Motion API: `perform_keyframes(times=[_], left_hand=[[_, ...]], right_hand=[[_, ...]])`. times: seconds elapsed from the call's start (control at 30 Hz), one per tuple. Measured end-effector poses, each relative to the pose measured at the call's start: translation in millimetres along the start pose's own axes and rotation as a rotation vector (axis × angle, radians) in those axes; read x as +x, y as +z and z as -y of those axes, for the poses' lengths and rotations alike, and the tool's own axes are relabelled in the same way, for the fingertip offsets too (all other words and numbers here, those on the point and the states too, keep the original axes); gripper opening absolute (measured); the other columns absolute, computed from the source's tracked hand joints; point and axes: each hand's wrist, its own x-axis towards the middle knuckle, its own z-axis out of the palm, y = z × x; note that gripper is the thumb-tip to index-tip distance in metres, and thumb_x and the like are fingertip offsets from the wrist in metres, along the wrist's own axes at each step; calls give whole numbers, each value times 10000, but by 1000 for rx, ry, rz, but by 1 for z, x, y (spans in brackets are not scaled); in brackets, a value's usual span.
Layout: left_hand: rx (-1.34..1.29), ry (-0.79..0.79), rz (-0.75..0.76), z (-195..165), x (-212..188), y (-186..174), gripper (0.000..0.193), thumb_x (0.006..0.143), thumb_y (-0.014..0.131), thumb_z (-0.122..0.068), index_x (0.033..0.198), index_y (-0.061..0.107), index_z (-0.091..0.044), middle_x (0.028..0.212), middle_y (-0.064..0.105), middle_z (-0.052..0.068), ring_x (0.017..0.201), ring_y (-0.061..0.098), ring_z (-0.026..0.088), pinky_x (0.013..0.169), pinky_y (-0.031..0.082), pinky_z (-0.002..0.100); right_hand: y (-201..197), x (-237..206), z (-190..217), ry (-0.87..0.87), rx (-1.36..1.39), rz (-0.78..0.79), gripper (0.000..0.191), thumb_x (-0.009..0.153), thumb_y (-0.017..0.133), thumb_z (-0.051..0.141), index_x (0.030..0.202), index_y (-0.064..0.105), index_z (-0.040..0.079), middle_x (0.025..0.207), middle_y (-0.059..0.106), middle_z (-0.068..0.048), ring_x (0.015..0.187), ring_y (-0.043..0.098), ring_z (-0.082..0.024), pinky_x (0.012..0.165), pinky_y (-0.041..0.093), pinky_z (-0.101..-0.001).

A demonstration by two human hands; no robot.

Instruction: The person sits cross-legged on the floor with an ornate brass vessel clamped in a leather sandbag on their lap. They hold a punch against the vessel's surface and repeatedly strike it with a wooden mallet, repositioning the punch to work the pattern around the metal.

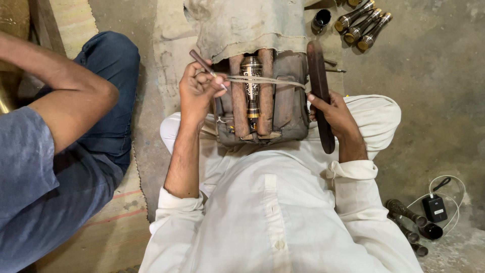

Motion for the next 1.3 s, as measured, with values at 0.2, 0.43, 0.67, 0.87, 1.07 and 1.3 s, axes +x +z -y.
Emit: perform_keyframes(times=[0.2, 0.43, 0.67, 0.87, 1.07, 1.3], left_hand=[[94, 55, 120, -9, 9, 34, 366, 938, 747, 56, 1258, 585, -20, 950, 730, 75, 859, 777, 157, 705, 663, 274], [513, 367, 122, -15, 11, 61, 323, 886, 841, -17, 1168, 685, 4, 990, 779, 104, 922, 759, 152, 748, 621, 264], [670, 469, 121, -13, 6, 66, 378, 875, 858, -81, 1211, 695, -22, 1073, 789, 137, 963, 788, 175, 746, 644, 285], [670, 492, 73, 0, 3, 70, 388, 872, 860, -68, 1217, 686, -28, 1065, 787, 117, 957, 796, 182, 751, 653, 296], [693, 523, 82, 0, -1, 74, 325, 890, 806, -6, 1193, 693, -43, 1044, 798, 100, 945, 815, 195, 799, 653, 296], [735, 462, 57, -4, -2, 79, 329, 864, 856, -80, 1149, 699, -32, 1003, 797, 120, 870, 805, 203, 719, 626, 313]], right_hand=[[-4, -5, 4, 52, 104, 58, 321, 954, 698, 171, 1250, 629, 67, 832, 645, -15, 720, 661, -131, 676, 566, -294], [0, -3, 21, 27, 11, 193, 364, 944, 712, 122, 1286, 630, 27, 917, 666, -6, 808, 669, -126, 768, 577, -293], [-3, 9, 49, -284, -403, 226, 431, 924, 781, 163, 1287, 612, 4, 973, 672, -23, 861, 658, -112, 780, 563, -285], [6, 17, 93, -650, -775, -42, 326, 1019, 780, 137, 1277, 620, 19, 1007, 692, -70, 823, 687, -149, 728, 604, -312], [1, 1, 162, -1002, -1407, -37, 428, 853, 806, 71, 1258, 667, 80, 1065, 728, -117, 936, 708, -324, 785, 535, -431], [1, -1, 179, -868, -1306, -125, 389, 946, 807, 109, 1297, 641, 85, 961, 698, -114, 856, 697, -334, 750, 519, -450]])
